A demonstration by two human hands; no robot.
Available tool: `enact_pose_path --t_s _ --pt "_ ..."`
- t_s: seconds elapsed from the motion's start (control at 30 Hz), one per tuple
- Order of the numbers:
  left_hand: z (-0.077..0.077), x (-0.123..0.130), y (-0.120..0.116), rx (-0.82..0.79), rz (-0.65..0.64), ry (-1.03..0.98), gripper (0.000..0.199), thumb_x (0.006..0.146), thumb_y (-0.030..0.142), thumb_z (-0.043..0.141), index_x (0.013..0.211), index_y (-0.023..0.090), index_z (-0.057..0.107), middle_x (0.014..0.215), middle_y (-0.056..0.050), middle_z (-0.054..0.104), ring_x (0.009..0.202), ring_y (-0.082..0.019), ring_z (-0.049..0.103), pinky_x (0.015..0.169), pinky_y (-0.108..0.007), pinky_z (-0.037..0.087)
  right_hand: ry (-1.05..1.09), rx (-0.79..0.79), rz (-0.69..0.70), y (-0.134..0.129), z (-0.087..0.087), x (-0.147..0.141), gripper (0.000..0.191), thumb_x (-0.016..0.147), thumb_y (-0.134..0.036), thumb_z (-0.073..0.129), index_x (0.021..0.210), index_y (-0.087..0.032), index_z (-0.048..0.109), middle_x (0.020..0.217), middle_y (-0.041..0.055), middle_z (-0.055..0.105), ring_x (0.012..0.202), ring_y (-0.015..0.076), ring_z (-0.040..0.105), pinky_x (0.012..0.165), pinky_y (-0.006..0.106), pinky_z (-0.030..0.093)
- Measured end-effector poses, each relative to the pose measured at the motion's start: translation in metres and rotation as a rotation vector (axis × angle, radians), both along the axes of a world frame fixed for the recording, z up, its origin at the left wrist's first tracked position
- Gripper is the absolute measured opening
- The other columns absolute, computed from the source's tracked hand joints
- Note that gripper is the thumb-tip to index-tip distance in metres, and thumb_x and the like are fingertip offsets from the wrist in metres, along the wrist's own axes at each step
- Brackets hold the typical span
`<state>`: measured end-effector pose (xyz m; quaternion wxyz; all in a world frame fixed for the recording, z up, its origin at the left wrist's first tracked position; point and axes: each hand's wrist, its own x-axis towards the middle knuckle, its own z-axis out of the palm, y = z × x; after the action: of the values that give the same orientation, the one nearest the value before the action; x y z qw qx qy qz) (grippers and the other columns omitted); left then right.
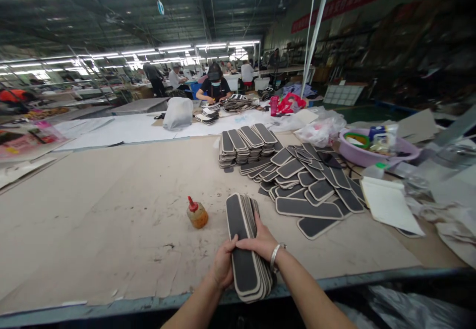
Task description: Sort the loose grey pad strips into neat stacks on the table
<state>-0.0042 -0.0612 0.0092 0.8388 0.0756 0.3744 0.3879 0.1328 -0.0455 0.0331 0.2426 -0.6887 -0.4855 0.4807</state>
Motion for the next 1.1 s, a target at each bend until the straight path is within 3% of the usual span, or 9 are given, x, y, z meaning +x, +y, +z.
enact_pose_path --t_s 0.13,0.23,0.33,0.47,0.6,0.7,0.8,0.93,1.1 --pt "-0.005 -0.004 -0.004 0.020 -0.080 -0.120 0.047 0.080 0.036 0.056 0.116 0.006 0.056 0.096 -0.017 0.069 0.102 -0.032 0.061 0.094 -0.046 0.042 -0.219 0.014 0.082 0.000 0.015 -0.007 0.124 0.048 -0.046 0.075 0.146 -0.025 0.001 0.122 0.0129 0.044 0.109 0.0280 0.054 0.090 0.038 0.041" --pt "-0.001 -0.004 -0.001 0.223 -0.083 -0.083 0.043 0.079 0.034 0.059 0.112 0.008 0.059 0.107 -0.015 0.066 0.109 -0.030 0.057 0.098 -0.041 0.038 -0.425 0.111 0.152 0.001 0.030 -0.005 0.114 0.054 -0.046 0.071 0.145 -0.029 0.004 0.115 0.0112 0.045 0.105 0.0292 0.054 0.087 0.039 0.041" --pt "0.003 -0.009 0.007 0.383 -0.092 0.231 0.049 0.072 0.032 0.067 0.115 0.011 0.058 0.118 -0.015 0.060 0.113 -0.030 0.052 0.097 -0.041 0.037 -0.700 0.168 0.198 0.003 0.036 0.000 0.111 0.053 -0.045 0.071 0.144 -0.034 0.009 0.119 0.0135 0.042 0.106 0.0354 0.051 0.084 0.045 0.040" --pt "-0.005 -0.018 0.005 0.335 0.122 0.721 0.063 0.058 0.027 0.077 0.115 0.011 0.056 0.122 -0.016 0.055 0.104 -0.029 0.054 0.087 -0.038 0.042 -0.914 0.078 0.291 0.001 0.018 -0.003 0.114 0.048 -0.034 0.074 0.143 -0.037 0.011 0.128 0.0157 0.037 0.108 0.0407 0.047 0.082 0.052 0.036" --pt "-0.016 -0.017 -0.020 0.328 0.041 0.541 0.038 0.061 0.025 0.074 0.096 0.014 0.065 0.101 -0.009 0.064 0.087 -0.021 0.058 0.073 -0.028 0.045 -0.889 0.100 0.327 -0.004 0.002 -0.007 0.114 0.052 -0.036 0.073 0.143 -0.037 0.005 0.133 0.0169 0.033 0.109 0.0403 0.046 0.083 0.052 0.035" --pt "-0.016 -0.013 -0.039 0.196 0.015 0.490 0.039 0.060 0.026 0.076 0.096 0.015 0.064 0.102 -0.009 0.063 0.091 -0.022 0.059 0.075 -0.029 0.045 -0.887 0.102 0.311 -0.002 0.005 -0.002 0.112 0.053 -0.034 0.073 0.144 -0.037 0.007 0.127 0.0170 0.038 0.111 0.0401 0.046 0.083 0.051 0.036" --pt "-0.007 -0.010 -0.044 0.140 0.073 0.354 0.048 0.064 0.032 0.075 0.107 0.017 0.061 0.115 -0.011 0.060 0.105 -0.025 0.056 0.090 -0.035 0.041 -0.812 0.071 0.281 0.005 0.018 0.008 0.112 0.052 -0.035 0.073 0.145 -0.032 0.009 0.120 0.0158 0.044 0.110 0.0387 0.049 0.083 0.049 0.039" --pt "0.009 0.001 -0.032 0.269 0.153 -0.032 0.050 0.075 0.036 0.066 0.121 0.021 0.053 0.127 -0.010 0.055 0.118 -0.024 0.050 0.101 -0.037 0.034 -0.488 0.092 0.236 0.006 0.041 0.010 0.116 0.051 -0.037 0.073 0.146 -0.023 0.007 0.117 0.0125 0.050 0.107 0.0312 0.054 0.086 0.040 0.043" --pt "0.021 0.015 -0.016 0.127 -0.003 -0.401 0.065 0.075 0.056 0.056 0.116 0.005 0.056 0.105 -0.019 0.066 0.110 -0.032 0.056 0.098 -0.043 0.039 -0.338 0.254 0.160 -0.017 0.083 -0.008 0.119 0.055 -0.045 0.072 0.146 -0.018 0.001 0.138 0.0158 0.037 0.124 0.0305 0.043 0.099 0.039 0.037"
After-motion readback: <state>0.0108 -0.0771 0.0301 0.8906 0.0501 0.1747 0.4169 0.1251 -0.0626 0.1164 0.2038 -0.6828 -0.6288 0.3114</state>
